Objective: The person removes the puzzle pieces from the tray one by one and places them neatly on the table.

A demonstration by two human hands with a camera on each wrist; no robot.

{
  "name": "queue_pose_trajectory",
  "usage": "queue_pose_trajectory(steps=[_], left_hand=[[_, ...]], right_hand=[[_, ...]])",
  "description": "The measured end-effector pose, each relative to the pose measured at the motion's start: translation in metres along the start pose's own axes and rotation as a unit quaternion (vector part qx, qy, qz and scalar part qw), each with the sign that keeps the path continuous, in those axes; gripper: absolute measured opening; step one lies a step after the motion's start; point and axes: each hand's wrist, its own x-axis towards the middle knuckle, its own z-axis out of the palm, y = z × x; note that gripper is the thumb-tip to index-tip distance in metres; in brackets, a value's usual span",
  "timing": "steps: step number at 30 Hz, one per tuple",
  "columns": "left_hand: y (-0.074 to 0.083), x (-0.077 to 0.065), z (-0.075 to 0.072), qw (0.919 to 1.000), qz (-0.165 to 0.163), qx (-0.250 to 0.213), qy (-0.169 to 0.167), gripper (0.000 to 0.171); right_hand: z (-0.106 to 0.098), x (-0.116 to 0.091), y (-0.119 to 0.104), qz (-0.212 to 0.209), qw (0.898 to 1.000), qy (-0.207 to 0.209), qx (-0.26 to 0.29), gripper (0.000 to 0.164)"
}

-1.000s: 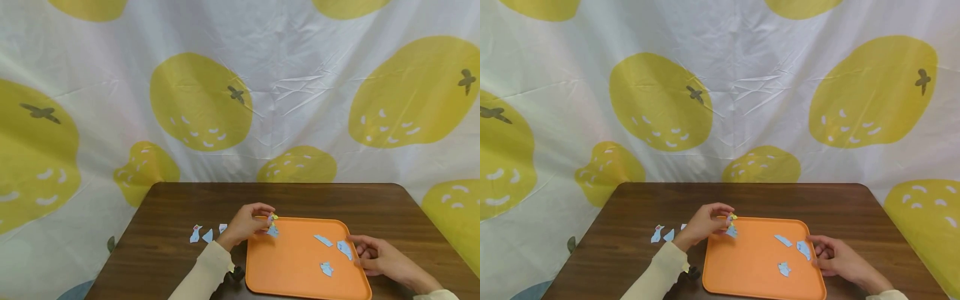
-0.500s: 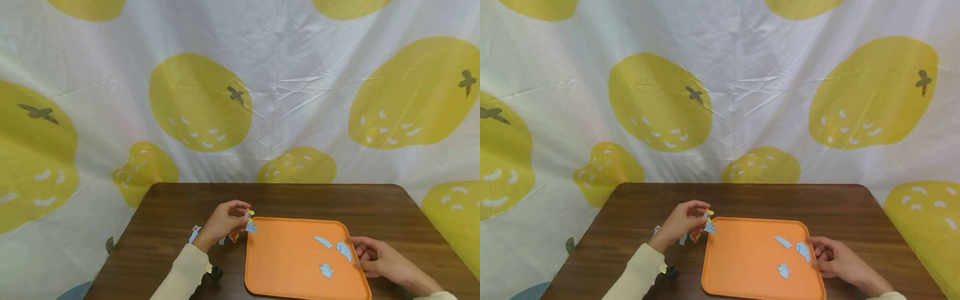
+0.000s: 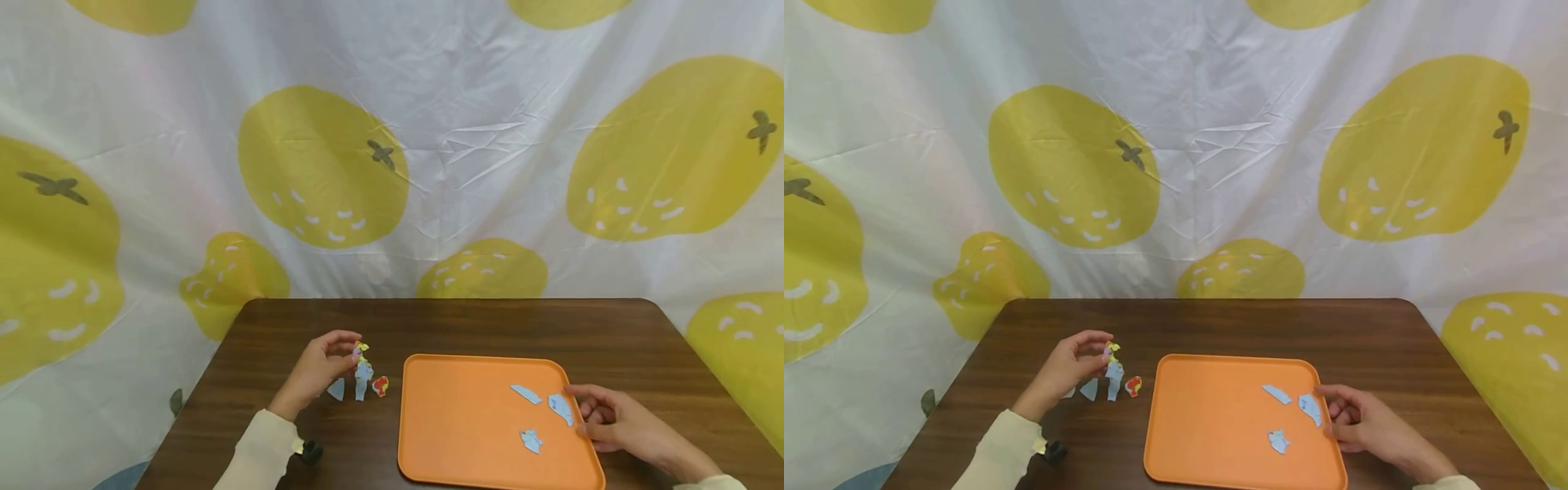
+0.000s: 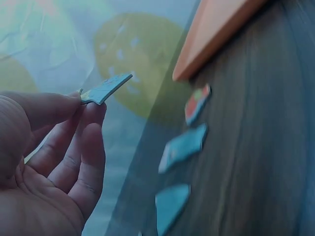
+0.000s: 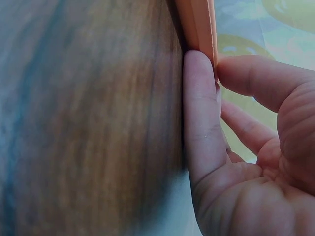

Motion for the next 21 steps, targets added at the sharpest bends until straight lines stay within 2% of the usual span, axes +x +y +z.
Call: queue_pose_trajectory(steps=[5, 12, 21], left_hand=[[-0.013, -0.009, -0.021, 0.9999, -0.004, 0.001, 0.014, 0.045], [-0.024, -0.023, -0.047, 0.9980, -0.011, 0.038, 0.049, 0.046], [-0.036, -0.038, -0.071, 0.9939, -0.029, 0.057, 0.090, 0.040]], right_hand=[[0.000, 0.000, 0.001, 0.004, 1.000, -0.004, 0.008, 0.071], [0.000, -0.001, -0.001, 0.002, 1.000, -0.003, 0.005, 0.072], [0.000, -0.001, -0.001, 0.005, 1.000, -0.002, 0.004, 0.071]])
